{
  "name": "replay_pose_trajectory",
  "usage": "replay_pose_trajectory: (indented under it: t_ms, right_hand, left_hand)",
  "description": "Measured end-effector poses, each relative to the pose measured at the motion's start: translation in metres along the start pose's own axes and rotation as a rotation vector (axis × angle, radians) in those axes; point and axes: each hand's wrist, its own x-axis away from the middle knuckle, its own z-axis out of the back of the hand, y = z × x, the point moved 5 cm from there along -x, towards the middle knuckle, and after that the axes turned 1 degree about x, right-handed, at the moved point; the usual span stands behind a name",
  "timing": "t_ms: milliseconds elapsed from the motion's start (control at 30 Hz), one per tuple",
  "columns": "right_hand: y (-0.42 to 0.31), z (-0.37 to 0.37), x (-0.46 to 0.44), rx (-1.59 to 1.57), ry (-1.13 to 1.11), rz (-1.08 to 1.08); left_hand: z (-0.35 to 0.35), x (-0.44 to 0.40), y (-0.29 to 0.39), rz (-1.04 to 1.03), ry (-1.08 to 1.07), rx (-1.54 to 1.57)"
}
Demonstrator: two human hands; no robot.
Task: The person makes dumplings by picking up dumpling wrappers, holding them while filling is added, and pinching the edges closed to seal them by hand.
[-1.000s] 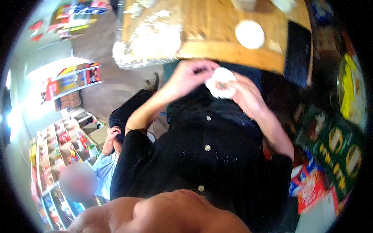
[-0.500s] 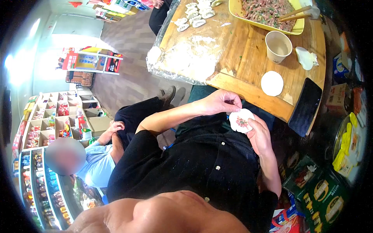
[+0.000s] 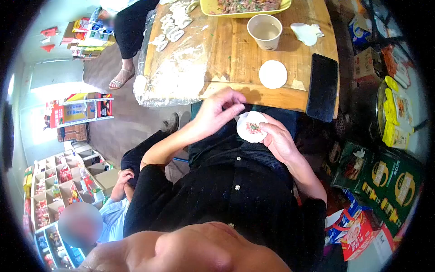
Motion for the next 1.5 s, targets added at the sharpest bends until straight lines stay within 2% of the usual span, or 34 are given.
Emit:
replay_pose_trajectory:
  t_ms: [100,200,267,367,433,500,567,633,700,767,833,900,1000,1133,1233,1367,1500]
  right_hand:
    - [-0.006,-0.008,0.005,-0.038,-0.025,0.007]
    - [-0.005,-0.011,0.008,-0.006,-0.016,-0.022]
    - [-0.005,-0.013,0.009,0.009,-0.020,-0.002]
    - [-0.009,-0.014,0.009,-0.032,-0.027,0.049]
    - [-0.013,-0.012,0.012,-0.115,-0.020,0.111]
    - [-0.016,-0.007,0.014,-0.184,0.050,0.121]
    - [-0.025,-0.011,0.018,-0.146,0.025,0.172]
    - [-0.030,-0.014,0.020,-0.184,0.063,0.203]
    - [-0.034,-0.018,0.020,-0.214,0.059,0.215]
    - [-0.037,-0.021,0.020,-0.243,0.050,0.225]
    - [-0.040,-0.026,0.016,-0.199,-0.034,0.214]
    - [-0.042,-0.029,0.011,-0.194,-0.044,0.211]
    - [-0.038,-0.030,0.003,-0.229,-0.077,0.173]
    - [-0.033,-0.036,-0.001,-0.276,-0.137,0.129]
    - [-0.034,-0.038,0.000,-0.333,-0.099,0.123]
    - [-0.036,-0.035,-0.001,-0.367,-0.122,0.126]
    - [-0.036,-0.030,-0.003,-0.369,-0.028,0.104]
  left_hand:
    - [0.028,-0.023,0.047,-0.463,0.261,-0.403]
    - [0.040,-0.061,0.076,-0.597,0.390,-0.529]
    - [0.039,-0.090,0.083,-0.708,0.450,-0.846]
    - [0.032,-0.114,0.075,-0.761,0.526,-0.939]
    - [0.034,-0.126,0.073,-0.723,0.463,-0.981]
    - [0.037,-0.140,0.074,-0.599,0.288,-1.012]
    - [0.032,-0.131,0.076,-0.525,0.186,-1.044]
    - [0.036,-0.122,0.083,-0.679,0.446,-0.872]
    - [0.041,-0.107,0.078,-0.644,0.414,-0.835]
    - [0.047,-0.087,0.070,-0.697,0.363,-0.472]
    - [0.044,-0.076,0.068,-0.675,0.304,-0.390]
    - [0.026,-0.045,0.062,-0.795,0.066,-0.404]
    - [0.006,-0.019,0.052,-0.732,-0.125,-0.526]
    - [0.008,-0.013,0.041,-0.722,-0.102,-0.673]
    - [0.017,-0.008,0.039,-0.721,-0.044,-0.783]
    - [0.027,0.001,0.030,-0.719,-0.001,-0.753]
    - [0.030,0.009,0.023,-0.761,0.003,-0.790]
